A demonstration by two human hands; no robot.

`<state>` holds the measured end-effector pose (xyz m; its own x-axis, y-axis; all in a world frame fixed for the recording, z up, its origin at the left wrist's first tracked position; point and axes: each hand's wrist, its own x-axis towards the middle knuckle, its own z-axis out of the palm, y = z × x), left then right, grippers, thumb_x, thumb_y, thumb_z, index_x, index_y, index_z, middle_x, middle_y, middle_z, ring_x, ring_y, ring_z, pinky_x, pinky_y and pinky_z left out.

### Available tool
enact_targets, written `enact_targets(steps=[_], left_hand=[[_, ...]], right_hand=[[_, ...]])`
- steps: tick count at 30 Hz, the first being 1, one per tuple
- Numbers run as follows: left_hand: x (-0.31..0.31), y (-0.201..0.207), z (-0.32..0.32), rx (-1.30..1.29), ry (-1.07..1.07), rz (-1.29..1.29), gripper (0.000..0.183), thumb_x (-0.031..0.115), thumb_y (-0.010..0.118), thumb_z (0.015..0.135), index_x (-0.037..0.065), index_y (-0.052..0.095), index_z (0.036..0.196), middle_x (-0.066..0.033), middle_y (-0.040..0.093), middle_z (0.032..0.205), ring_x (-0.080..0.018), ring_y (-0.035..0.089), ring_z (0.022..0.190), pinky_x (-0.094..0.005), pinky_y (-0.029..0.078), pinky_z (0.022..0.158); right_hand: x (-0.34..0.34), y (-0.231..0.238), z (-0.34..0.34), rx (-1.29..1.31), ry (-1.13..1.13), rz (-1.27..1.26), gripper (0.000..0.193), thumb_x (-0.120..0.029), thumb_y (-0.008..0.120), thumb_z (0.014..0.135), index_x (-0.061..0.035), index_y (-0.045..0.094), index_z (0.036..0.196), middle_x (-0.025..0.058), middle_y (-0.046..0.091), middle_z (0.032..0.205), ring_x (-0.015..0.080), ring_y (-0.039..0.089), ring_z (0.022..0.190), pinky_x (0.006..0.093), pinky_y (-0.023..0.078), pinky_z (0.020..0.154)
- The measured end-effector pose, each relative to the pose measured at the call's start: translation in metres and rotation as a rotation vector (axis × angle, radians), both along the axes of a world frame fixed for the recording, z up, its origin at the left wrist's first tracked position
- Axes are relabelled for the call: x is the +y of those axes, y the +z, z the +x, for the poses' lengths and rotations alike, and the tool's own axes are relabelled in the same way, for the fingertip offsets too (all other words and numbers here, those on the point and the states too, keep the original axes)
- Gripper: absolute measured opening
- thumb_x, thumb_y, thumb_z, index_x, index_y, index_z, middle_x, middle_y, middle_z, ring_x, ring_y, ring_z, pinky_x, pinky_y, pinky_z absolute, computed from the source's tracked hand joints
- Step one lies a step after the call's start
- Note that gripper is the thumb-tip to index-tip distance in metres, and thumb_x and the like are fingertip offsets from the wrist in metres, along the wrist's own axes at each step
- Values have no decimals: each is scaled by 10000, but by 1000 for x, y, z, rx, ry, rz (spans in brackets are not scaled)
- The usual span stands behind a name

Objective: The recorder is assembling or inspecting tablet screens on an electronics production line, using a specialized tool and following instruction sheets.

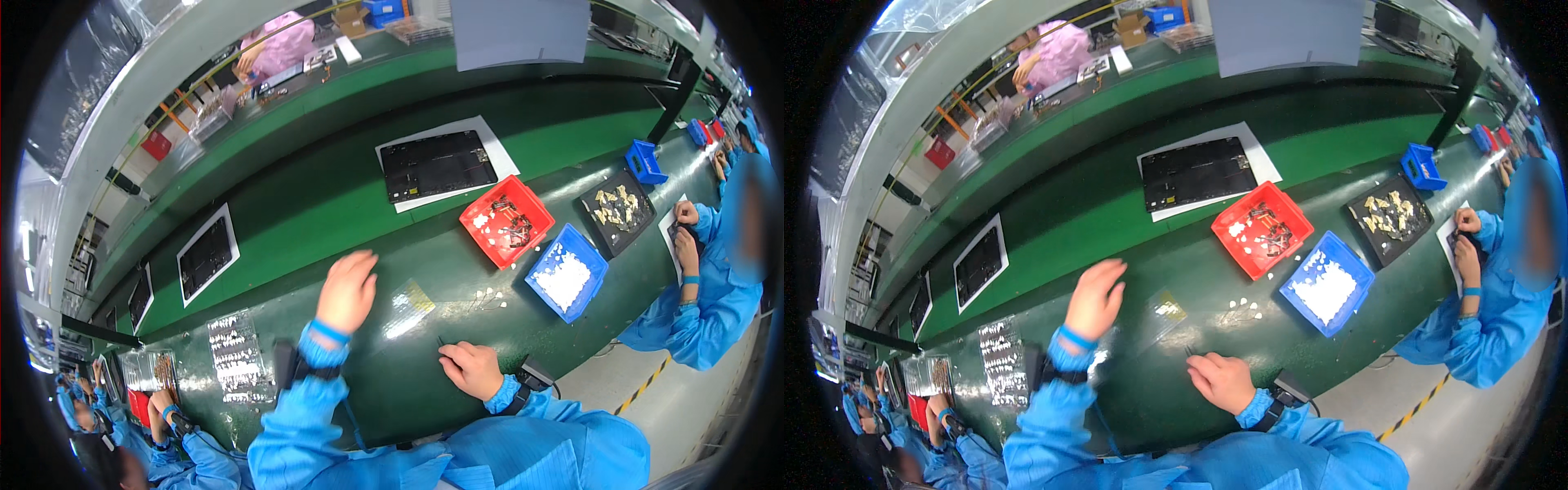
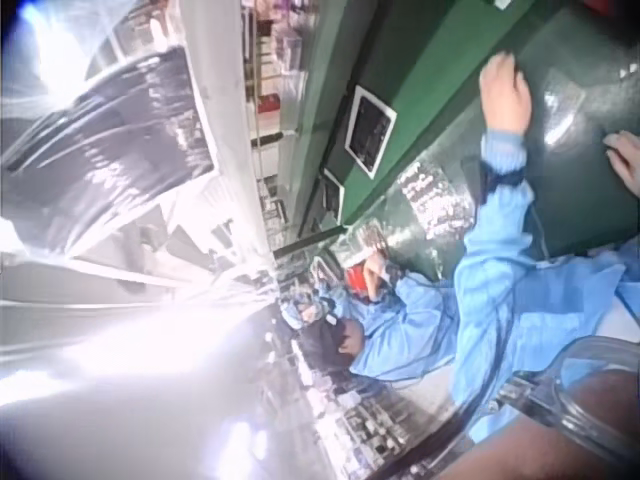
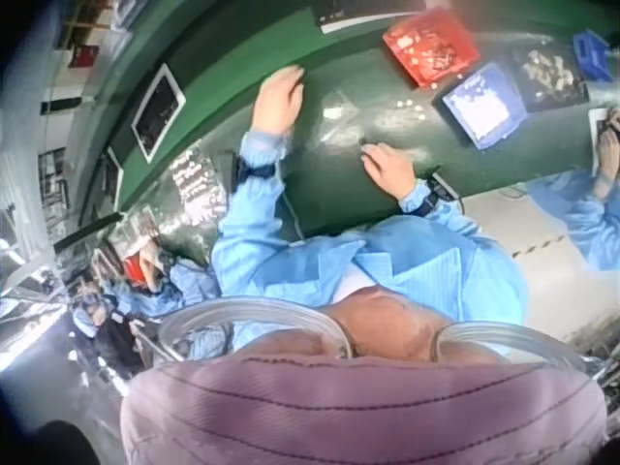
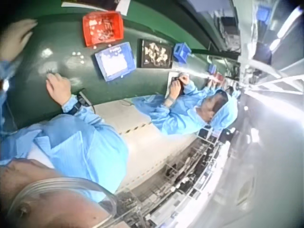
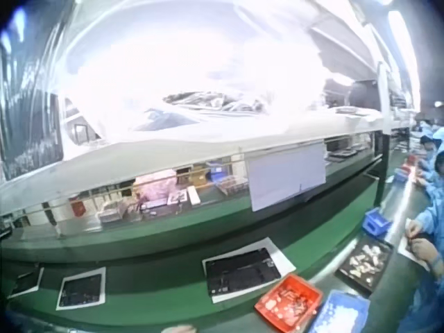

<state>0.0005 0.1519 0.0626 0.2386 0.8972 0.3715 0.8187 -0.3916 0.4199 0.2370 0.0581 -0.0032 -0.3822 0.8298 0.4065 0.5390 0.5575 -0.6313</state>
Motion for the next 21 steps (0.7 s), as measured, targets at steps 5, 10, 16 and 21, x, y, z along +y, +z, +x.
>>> enact_targets(steps=[5,10,16,21], left_hand=[[98,-52,28,124,75,58,384,63,540,735,5,504,1113,-174,469,1180,-353,446,1061,-390,366,920],[127,-65,45,246,234,-47,203,91,548,727,72,621,916,-114,547,995,-317,498,926,-383,403,836],[136,-63,37,47,130,3,107,150,566,708,94,635,768,-99,587,819,-311,542,798,-399,446,718],[205,-55,2,5,284,245,174,199,547,729,100,633,843,-142,594,869,-345,553,858,-408,452,768]], right_hand=[[-1,5,-5,79,24,-22,164,-138,611,731,-110,578,889,59,585,718,245,576,574,342,460,492],[0,-1,2,131,13,-23,190,-149,612,729,-112,575,912,68,603,744,249,589,602,344,468,507],[-2,-4,1,70,27,-53,182,-171,613,727,-113,571,895,63,587,707,247,579,577,349,454,483],[-5,5,2,74,51,-76,178,-170,613,726,-113,576,891,57,582,699,242,576,562,343,452,477]])
